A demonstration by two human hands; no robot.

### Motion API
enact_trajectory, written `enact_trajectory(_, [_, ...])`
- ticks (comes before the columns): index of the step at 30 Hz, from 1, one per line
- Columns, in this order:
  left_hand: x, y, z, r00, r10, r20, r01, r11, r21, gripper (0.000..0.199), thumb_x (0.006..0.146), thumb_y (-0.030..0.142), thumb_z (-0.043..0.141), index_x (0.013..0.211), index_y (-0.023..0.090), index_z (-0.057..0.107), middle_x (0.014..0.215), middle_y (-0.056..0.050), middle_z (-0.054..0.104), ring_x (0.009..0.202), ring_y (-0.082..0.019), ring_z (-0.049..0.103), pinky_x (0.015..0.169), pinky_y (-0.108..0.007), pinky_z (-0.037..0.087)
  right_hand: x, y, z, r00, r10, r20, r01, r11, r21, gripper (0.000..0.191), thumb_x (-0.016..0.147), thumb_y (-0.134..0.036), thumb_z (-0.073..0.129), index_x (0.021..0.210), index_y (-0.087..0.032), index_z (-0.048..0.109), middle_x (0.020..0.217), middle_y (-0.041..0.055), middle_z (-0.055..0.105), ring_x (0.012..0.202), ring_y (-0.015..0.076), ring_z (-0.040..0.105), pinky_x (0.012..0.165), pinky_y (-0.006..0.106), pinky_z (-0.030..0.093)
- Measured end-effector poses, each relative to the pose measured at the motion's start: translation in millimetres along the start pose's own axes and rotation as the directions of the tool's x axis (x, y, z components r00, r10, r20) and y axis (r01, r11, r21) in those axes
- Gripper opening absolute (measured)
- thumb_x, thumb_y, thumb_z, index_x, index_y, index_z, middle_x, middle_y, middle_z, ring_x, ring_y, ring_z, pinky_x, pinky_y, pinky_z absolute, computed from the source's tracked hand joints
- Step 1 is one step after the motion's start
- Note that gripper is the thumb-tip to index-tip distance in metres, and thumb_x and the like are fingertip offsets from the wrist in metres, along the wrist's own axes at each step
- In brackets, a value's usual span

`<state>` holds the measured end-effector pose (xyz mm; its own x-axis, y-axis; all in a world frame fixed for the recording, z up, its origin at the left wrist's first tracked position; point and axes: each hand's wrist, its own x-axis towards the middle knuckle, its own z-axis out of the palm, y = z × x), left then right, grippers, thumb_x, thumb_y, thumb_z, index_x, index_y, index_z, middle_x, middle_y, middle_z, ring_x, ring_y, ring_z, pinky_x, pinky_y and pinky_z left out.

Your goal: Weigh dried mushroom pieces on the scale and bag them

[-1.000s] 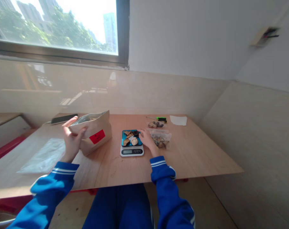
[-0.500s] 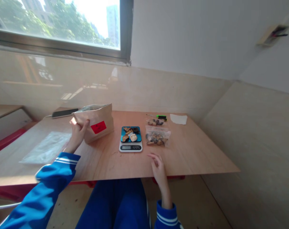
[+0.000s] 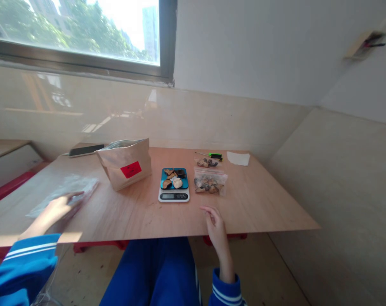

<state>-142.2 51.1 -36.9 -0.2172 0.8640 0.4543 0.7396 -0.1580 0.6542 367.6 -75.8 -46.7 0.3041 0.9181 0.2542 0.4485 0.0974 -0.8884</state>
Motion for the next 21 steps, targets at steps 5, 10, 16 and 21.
enact_trajectory(5, [-24.8,5.9,-2.9,0.993,-0.118,-0.002,0.118,0.987,0.106,0.023,0.071,0.046,0.059,0.079,0.028,0.070,0.078,-0.012,0.067,0.086,-0.040,0.064,0.083,-0.063,0.047,-0.2,-15.9,8.1,0.999,0.003,0.052,-0.004,1.000,0.014,0.032,0.086,-0.040,0.049,0.094,-0.021,0.072,0.102,0.0108,0.070,0.093,0.0245,0.064,0.082,0.037,0.053])
enact_trajectory(10, [-70.7,92.9,14.9,0.932,0.072,-0.355,-0.058,0.997,0.052,0.036,0.088,0.042,0.049,0.117,0.026,0.064,0.108,-0.012,0.067,0.095,-0.032,0.063,0.088,-0.055,0.049,-9.7,-64.6,44.4,0.968,-0.048,0.247,0.022,0.994,0.107,0.030,0.092,-0.038,0.047,0.099,-0.022,0.071,0.104,0.0074,0.070,0.096,0.0219,0.064,0.089,0.035,0.050])
enact_trajectory(16, [-143.3,175.2,60.1,0.941,0.322,-0.102,-0.337,0.916,-0.216,0.038,0.090,0.024,0.055,0.127,0.028,0.058,0.118,-0.007,0.064,0.107,-0.022,0.061,0.090,-0.038,0.051,-38.7,-120.0,109.1,0.893,-0.125,0.432,-0.032,0.941,0.338,0.035,0.095,-0.043,0.044,0.121,-0.025,0.058,0.113,0.0064,0.066,0.099,0.0189,0.065,0.086,0.031,0.052])
enact_trajectory(21, [-161.9,181.6,71.1,0.952,0.304,-0.048,-0.304,0.904,-0.300,0.041,0.090,0.019,0.053,0.129,0.031,0.057,0.123,-0.007,0.061,0.113,-0.021,0.059,0.094,-0.035,0.051,-48.6,-124.3,127.8,0.922,-0.067,0.382,-0.098,0.913,0.396,0.033,0.094,-0.048,0.043,0.104,-0.023,0.064,0.089,0.0039,0.068,0.082,0.0196,0.067,0.072,0.030,0.055])
